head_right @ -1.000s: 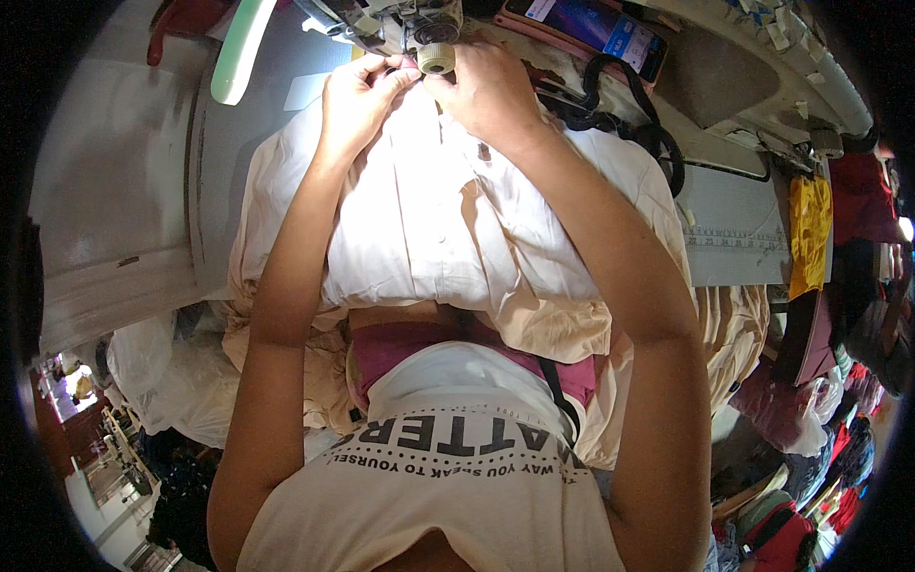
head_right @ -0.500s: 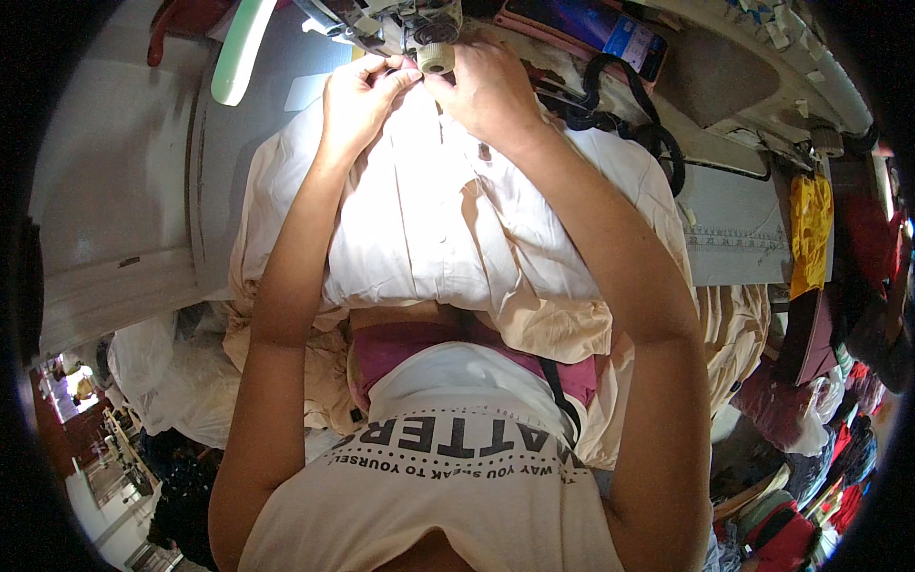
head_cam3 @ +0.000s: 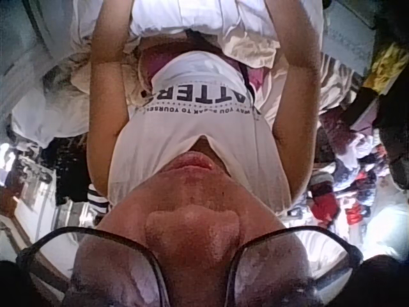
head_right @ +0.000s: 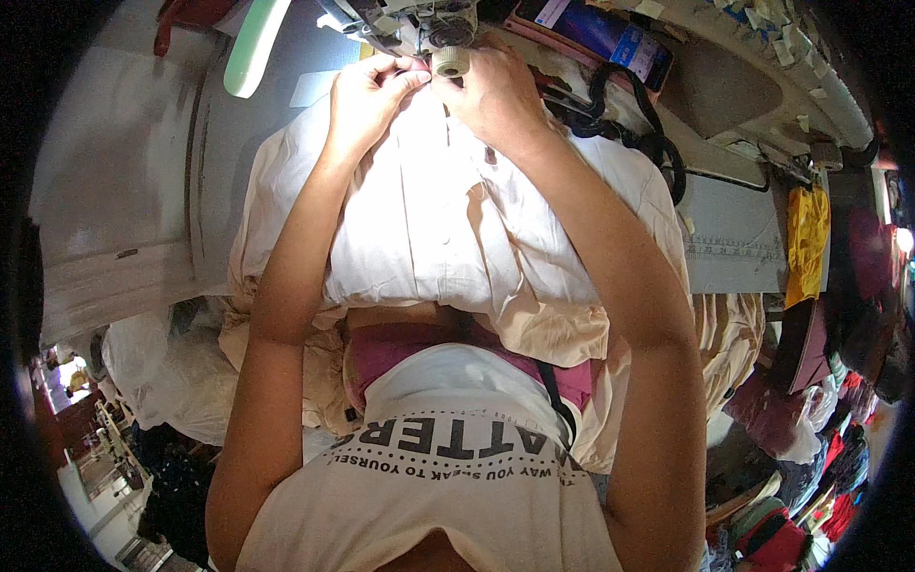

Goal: The person sews a button onto a light-colored shirt using a sewing machine.

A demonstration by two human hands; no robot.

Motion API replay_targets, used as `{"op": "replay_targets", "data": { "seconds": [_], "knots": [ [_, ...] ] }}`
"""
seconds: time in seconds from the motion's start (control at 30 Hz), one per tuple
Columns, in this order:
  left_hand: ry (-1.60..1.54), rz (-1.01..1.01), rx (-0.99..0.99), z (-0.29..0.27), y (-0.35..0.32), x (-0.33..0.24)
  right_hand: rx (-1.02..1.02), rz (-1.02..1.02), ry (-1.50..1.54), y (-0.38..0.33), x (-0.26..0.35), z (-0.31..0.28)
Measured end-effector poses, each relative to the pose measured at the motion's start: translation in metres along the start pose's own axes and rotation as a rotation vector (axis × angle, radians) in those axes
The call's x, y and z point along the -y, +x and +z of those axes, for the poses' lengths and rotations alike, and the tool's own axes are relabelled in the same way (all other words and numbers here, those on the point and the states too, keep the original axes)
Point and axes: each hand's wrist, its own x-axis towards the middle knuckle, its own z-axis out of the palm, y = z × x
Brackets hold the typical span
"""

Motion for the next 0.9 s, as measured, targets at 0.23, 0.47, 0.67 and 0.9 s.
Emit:
{"op": "replay_targets", "data": {
  "seconds": [0.23, 0.47, 0.67, 0.9],
  "knots": [
    [-0.073, -0.046, 0.023, -0.002, 0.0, 0.001, -0.027, -0.061, 0.05, 0.0, -0.005, 0.001],
    [-0.091, -0.017, 0.034, -0.005, -0.002, -0.004, -0.018, 0.01, 0.02, -0.001, 0.002, -0.002],
    [-0.357, -0.022, 0.142, -0.012, -0.005, -0.003, 0.069, -0.023, 0.023, -0.002, -0.003, -0.003],
    [-0.151, -0.008, 0.273, -0.025, -0.001, 0.0, -0.058, -0.322, -0.073, -0.009, 0.0, -0.006]
  ]
}}
